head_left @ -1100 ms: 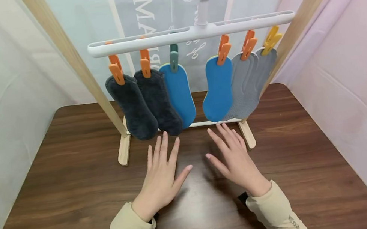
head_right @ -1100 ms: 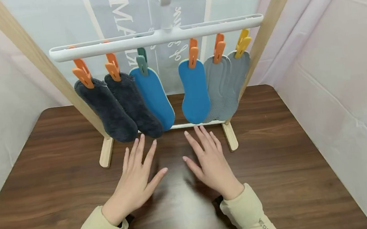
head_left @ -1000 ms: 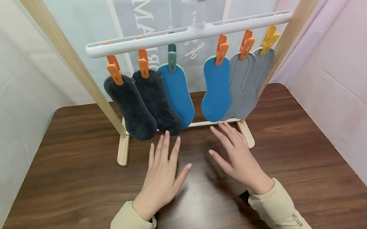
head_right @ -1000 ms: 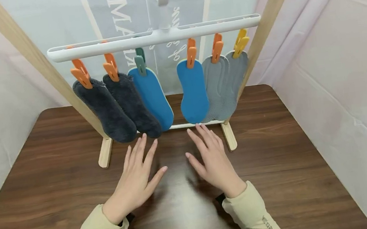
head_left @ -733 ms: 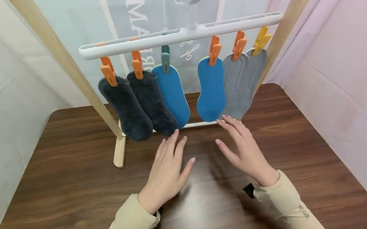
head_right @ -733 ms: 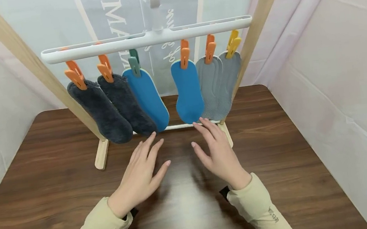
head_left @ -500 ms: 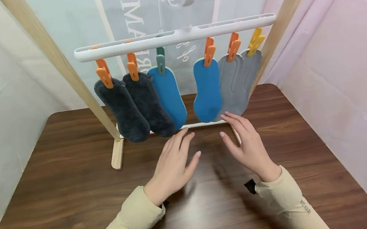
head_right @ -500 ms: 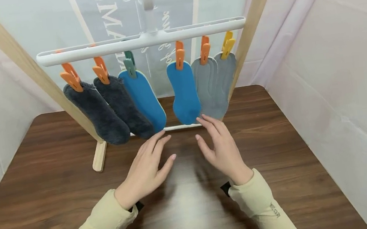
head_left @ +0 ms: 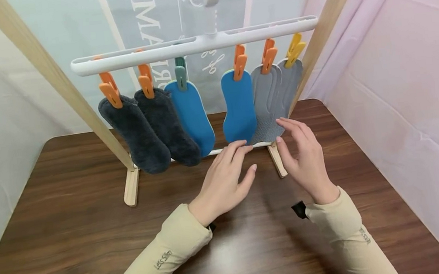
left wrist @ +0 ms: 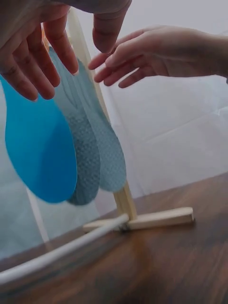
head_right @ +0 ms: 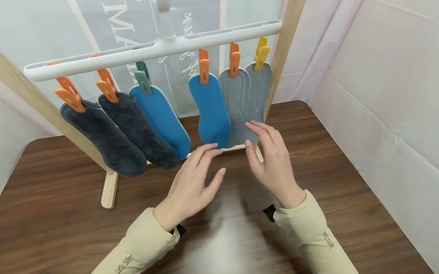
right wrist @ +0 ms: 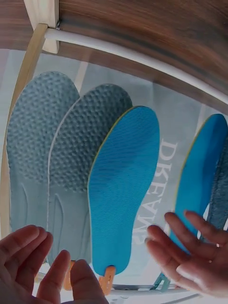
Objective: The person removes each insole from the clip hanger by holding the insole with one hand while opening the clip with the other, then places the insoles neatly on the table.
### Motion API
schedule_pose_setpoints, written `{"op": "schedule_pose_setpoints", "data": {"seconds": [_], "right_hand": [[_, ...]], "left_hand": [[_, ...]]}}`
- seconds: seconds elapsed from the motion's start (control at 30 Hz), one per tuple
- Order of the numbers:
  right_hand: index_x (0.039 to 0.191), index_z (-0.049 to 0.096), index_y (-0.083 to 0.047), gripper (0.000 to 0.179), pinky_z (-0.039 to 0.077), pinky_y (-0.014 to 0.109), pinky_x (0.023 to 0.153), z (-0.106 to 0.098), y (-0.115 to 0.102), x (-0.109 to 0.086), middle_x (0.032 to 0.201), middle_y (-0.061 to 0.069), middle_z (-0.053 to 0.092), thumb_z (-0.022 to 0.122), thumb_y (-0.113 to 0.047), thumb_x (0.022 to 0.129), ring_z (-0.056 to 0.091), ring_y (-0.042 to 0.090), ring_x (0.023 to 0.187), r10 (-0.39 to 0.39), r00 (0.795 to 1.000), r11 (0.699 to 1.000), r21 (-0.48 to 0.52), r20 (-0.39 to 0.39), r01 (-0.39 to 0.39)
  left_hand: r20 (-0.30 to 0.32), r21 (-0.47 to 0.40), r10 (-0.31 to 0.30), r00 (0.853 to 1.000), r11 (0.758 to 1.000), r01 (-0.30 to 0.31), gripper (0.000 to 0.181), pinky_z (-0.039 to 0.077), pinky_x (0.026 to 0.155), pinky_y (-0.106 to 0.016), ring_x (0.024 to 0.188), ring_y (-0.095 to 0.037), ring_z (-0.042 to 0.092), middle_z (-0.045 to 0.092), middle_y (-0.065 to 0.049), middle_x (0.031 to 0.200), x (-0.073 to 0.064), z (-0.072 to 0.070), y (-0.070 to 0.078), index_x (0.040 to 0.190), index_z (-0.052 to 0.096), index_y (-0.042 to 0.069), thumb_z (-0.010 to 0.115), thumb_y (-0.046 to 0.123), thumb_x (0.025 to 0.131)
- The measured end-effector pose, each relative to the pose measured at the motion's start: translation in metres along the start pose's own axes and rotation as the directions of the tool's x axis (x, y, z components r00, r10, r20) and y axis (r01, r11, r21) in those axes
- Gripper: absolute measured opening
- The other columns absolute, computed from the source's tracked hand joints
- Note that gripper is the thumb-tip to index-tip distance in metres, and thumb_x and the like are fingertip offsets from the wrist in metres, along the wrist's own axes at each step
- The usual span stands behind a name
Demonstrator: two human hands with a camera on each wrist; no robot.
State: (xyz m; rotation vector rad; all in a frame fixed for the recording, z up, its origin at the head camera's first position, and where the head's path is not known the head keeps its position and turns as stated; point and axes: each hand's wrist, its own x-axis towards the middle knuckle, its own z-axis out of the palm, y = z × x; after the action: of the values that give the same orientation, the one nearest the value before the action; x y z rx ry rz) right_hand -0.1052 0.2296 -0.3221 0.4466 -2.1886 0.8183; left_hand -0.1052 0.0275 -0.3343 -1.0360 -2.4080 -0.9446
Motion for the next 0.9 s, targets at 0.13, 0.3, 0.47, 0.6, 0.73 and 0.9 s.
{"op": "schedule_pose_setpoints", "data": {"seconds": [0.13, 0.3, 0.47, 0.6, 0.73, 0.9], "right_hand": [[0.123, 0.061, 0.001, 0.035, 0.046, 0.041, 0.082, 0.001, 0.005, 0.002, 0.124, 0.020, 0.060, 0.059, 0.000, 0.088, 0.058, 0.034, 0.098, 0.037, 0.998, 0.999, -0.005, -0.053, -0.037], [0.124, 0.059, 0.003, 0.035, 0.047, 0.042, 0.084, 0.003, 0.012, 0.001, 0.125, 0.022, 0.058, 0.058, -0.004, 0.090, 0.058, 0.035, 0.103, 0.074, 0.996, 0.997, -0.029, -0.050, -0.076], [0.122, 0.060, 0.004, 0.035, 0.047, 0.043, 0.082, 0.007, 0.019, -0.001, 0.119, 0.023, 0.059, 0.059, -0.003, 0.089, 0.058, 0.035, 0.099, 0.100, 0.990, 0.994, -0.038, -0.095, -0.104], [0.119, 0.060, 0.007, 0.034, 0.048, 0.040, 0.082, 0.014, 0.026, -0.002, 0.113, 0.024, 0.061, 0.060, 0.001, 0.086, 0.059, 0.035, 0.100, 0.141, 0.976, 0.989, -0.020, -0.167, -0.147], [0.121, 0.057, 0.009, 0.036, 0.049, 0.045, 0.085, 0.018, 0.033, -0.002, 0.112, 0.026, 0.059, 0.061, 0.002, 0.085, 0.058, 0.039, 0.102, 0.216, 0.959, 0.976, 0.005, -0.185, -0.219], [0.126, 0.055, 0.005, 0.042, 0.047, 0.047, 0.088, 0.022, 0.039, -0.001, 0.117, 0.024, 0.058, 0.063, -0.006, 0.086, 0.057, 0.037, 0.106, 0.372, 0.917, 0.928, 0.073, -0.147, -0.365]], "left_hand": [[-0.028, 0.009, 0.042, 0.999, 0.999, -0.041, 0.034, 0.041, 0.105, -0.032, 0.122, -0.026, 0.052, 0.050, -0.014, 0.134, 0.015, -0.005, 0.005, 0.126, 0.055, 0.002, 0.055, 0.021, 0.097], [-0.059, 0.036, 0.085, 0.995, 0.996, -0.083, 0.034, 0.043, 0.102, -0.033, 0.120, -0.025, 0.052, 0.051, -0.016, 0.133, 0.034, -0.014, 0.010, 0.124, 0.056, 0.001, 0.056, 0.020, 0.096], [-0.079, 0.054, 0.108, 0.991, 0.993, -0.104, 0.033, 0.044, 0.100, -0.032, 0.119, -0.024, 0.052, 0.051, -0.015, 0.132, 0.049, -0.018, 0.013, 0.123, 0.056, 0.001, 0.055, 0.021, 0.096], [-0.102, 0.050, 0.104, 0.989, 0.994, -0.100, 0.032, 0.045, 0.098, -0.032, 0.117, -0.024, 0.052, 0.051, -0.015, 0.132, 0.057, -0.021, 0.015, 0.121, 0.057, 0.001, 0.056, 0.021, 0.096], [-0.107, 0.030, 0.092, 0.990, 0.996, -0.090, 0.032, 0.045, 0.099, -0.033, 0.117, -0.024, 0.052, 0.051, -0.015, 0.132, 0.062, -0.022, 0.017, 0.121, 0.057, 0.001, 0.056, 0.020, 0.095], [-0.116, 0.009, 0.089, 0.989, 0.996, -0.088, 0.032, 0.045, 0.097, -0.031, 0.117, -0.025, 0.052, 0.050, -0.016, 0.132, 0.070, -0.025, 0.017, 0.122, 0.057, -0.001, 0.056, 0.018, 0.096]]}}
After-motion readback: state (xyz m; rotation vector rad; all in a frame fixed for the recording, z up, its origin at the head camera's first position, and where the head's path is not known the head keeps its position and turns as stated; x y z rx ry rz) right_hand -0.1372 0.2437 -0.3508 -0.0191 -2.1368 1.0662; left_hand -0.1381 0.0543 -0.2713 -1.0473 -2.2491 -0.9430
